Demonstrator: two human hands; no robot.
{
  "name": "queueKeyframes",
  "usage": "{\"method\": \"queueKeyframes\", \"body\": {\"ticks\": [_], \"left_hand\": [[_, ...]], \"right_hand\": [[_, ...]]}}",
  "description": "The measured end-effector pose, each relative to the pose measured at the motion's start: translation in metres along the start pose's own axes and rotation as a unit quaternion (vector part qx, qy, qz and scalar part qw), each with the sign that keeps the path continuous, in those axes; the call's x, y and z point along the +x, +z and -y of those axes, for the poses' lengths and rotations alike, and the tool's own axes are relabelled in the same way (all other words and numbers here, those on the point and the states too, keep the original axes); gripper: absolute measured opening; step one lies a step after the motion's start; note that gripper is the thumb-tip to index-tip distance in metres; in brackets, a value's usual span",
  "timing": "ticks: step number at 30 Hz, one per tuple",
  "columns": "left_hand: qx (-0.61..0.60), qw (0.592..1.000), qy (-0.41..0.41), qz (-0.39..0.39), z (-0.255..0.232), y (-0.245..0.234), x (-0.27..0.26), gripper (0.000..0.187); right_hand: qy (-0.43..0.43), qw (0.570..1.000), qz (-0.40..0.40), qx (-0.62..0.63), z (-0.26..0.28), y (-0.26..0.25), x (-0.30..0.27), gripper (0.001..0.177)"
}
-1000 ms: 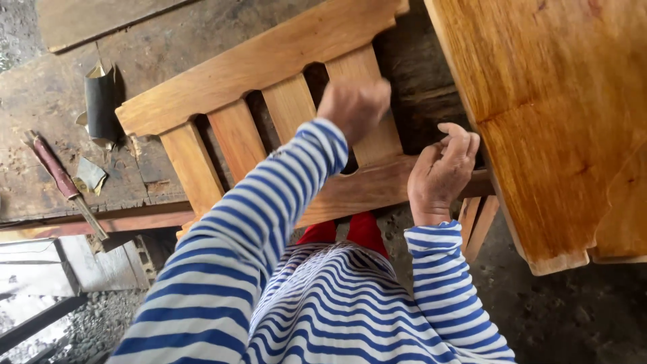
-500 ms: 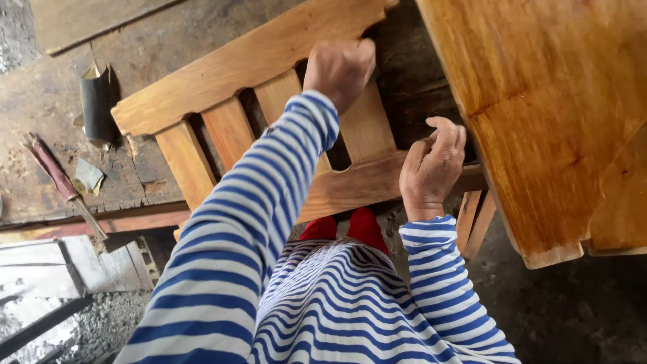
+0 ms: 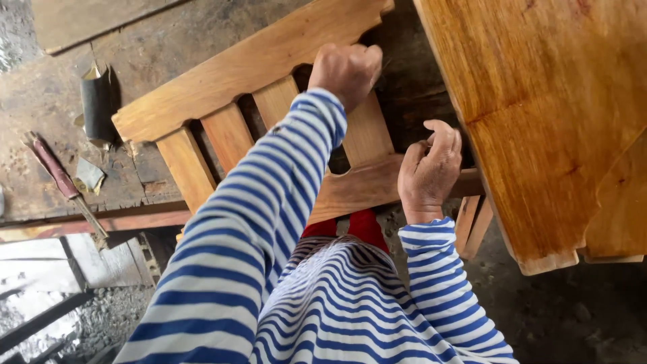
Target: The person sands a wooden chair backrest with a sanding block, smoothing the edges and surfaces of the slats. They rotate the piece to access different areas and continue sanding the flat surfaces.
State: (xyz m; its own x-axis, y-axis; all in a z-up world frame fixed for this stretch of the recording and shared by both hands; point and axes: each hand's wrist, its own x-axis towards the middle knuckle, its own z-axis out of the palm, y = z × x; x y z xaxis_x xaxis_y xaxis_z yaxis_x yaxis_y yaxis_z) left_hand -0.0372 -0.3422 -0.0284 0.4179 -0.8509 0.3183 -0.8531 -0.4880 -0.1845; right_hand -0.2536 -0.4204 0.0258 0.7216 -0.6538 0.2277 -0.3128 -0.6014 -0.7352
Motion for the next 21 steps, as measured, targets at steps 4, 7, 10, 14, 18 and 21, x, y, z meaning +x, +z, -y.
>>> {"method": "queueKeyframes", "body": {"ticks": [4, 7, 10, 14, 18, 21], "left_hand": [[0.100, 0.977, 0.010, -0.186, -0.044, -0.001, -0.062, 0.008], [-0.082, 0.993, 0.034, -0.074, -0.070, -0.043, -0.073, 0.016], [-0.185, 0.979, 0.058, -0.058, -0.039, -0.025, -0.065, 0.016], [-0.040, 0.992, 0.010, -0.119, 0.010, 0.024, -0.042, 0.019], [0.138, 0.970, -0.070, -0.189, -0.015, 0.006, -0.046, 0.033], [0.067, 0.991, 0.018, -0.115, -0.076, -0.019, -0.109, 0.015]], "right_hand": [[0.001, 1.000, -0.017, -0.012, -0.009, 0.007, -0.004, 0.033], [0.017, 0.999, -0.011, -0.039, -0.008, 0.006, -0.002, 0.036], [0.008, 0.999, -0.001, -0.047, -0.016, 0.011, -0.005, 0.034], [0.014, 0.999, -0.006, -0.046, -0.018, 0.011, -0.005, 0.035], [0.020, 0.999, 0.002, -0.044, -0.016, 0.010, -0.004, 0.036], [0.039, 0.998, 0.010, -0.055, -0.017, 0.011, -0.006, 0.036]]}}
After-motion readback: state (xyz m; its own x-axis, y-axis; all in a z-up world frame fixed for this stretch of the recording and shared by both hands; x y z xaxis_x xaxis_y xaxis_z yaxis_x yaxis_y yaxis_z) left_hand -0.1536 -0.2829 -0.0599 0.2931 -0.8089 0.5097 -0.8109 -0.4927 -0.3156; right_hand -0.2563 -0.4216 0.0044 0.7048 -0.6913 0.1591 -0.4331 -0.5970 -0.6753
